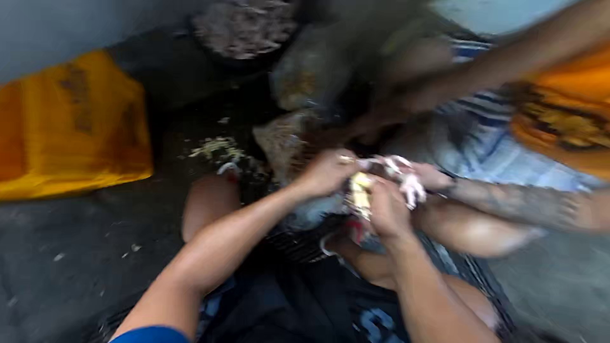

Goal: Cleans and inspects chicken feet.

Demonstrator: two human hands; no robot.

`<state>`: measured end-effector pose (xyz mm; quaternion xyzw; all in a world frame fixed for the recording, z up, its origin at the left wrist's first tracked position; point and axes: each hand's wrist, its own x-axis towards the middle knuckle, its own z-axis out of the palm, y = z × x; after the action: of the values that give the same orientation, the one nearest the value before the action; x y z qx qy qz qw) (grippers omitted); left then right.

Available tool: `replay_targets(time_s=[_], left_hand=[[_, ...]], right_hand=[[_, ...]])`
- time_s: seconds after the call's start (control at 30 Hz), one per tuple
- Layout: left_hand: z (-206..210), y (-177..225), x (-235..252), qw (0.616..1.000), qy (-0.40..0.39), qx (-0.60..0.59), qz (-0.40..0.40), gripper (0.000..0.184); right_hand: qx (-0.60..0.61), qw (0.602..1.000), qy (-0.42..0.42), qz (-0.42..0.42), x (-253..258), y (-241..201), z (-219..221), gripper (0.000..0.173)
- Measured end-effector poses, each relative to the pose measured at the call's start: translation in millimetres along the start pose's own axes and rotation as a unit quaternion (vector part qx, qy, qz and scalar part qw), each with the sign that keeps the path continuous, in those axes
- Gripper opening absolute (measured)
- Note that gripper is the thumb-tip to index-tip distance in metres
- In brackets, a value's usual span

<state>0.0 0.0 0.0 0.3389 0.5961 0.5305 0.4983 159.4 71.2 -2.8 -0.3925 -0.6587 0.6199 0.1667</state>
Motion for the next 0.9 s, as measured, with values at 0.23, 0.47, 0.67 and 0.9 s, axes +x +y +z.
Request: replay_targets(time_s=[0.23, 0.47, 0.67, 0.9], left_hand=[[14, -13, -3, 0.997, 0.026, 0.05, -0.046, 0.025], [6, -13, -13, 0.992, -0.033, -0.111, -0.046, 0.02], [1, -14, -13, 0.999, -0.003, -0.039, 0.01, 0.015], [-7, 6, -12, 0.996, 0.081, 0.022, 0.034, 0.026]], right_hand=[[-0.129, 0.985, -0.106, -0.045, 2, 13, -17, 0.034], [-0.112, 0.985, -0.097, -0.091, -7, 5, -18, 0.027], [-0.121, 0.988, -0.004, -0.099, 1, 6, -9, 0.023], [-0.198, 0.97, -0.016, -0.144, -11, -5, -9, 0.039]])
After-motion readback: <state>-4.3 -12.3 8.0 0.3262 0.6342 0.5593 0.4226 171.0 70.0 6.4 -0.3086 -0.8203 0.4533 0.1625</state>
